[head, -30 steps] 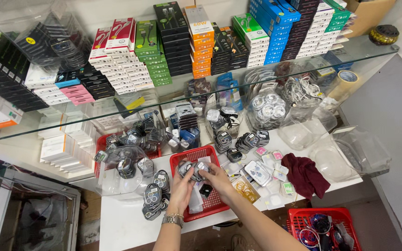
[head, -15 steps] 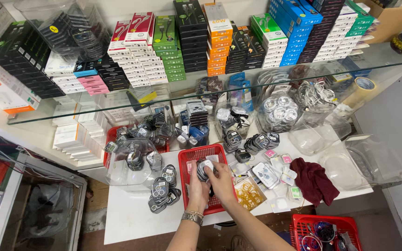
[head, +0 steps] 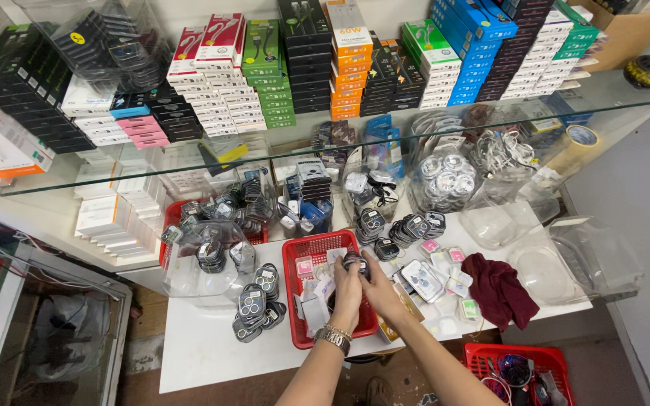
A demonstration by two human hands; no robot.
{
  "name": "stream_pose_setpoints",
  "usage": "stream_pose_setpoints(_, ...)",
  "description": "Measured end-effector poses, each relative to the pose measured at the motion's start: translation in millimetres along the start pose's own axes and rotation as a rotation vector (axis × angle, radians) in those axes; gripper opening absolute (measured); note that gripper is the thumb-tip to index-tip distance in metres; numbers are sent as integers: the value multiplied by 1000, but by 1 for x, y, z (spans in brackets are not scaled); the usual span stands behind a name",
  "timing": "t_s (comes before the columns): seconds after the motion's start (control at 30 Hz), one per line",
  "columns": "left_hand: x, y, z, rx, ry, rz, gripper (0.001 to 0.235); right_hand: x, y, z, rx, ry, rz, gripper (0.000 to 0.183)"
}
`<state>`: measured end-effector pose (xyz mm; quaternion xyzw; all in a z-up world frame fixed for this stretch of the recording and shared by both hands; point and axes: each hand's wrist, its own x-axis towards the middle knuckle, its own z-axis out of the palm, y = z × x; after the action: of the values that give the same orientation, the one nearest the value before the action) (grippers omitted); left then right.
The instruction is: The person repeatedly picks up small packaged electronics from a red basket, inspects them, and places them into neat stacks on the counter. The person handles items one at a time, turning them over and arranging them into piles.
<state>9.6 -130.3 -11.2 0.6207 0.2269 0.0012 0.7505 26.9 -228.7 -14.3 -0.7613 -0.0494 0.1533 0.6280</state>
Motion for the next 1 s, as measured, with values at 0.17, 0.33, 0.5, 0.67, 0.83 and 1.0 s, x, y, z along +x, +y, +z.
stream_pose_setpoints(0.17,-2,4,-2,36,-28,69,71,5,0,5,67,53,-26,70)
stream_pose_setpoints(0.33,7,35,-12,63,-166,145,67,11,-24,-8,133,5,-44,72)
stream_pose_setpoints(0.5,16,70,-32,176,-183,266,61,44,-58,-6,895,-155,109,57)
stream_pose_setpoints(0.67,8,79,-30,409,-115,459,65,60,-70,19,769,-64,103,52)
stream_pose_setpoints(0.83,14,72,-32,410,-60,491,68,66,-66,17,761,-130,55,54)
stream_pose_setpoints(1.0,26,44,-35,3,-68,182,62,43,-30,-32,177,71,5,47)
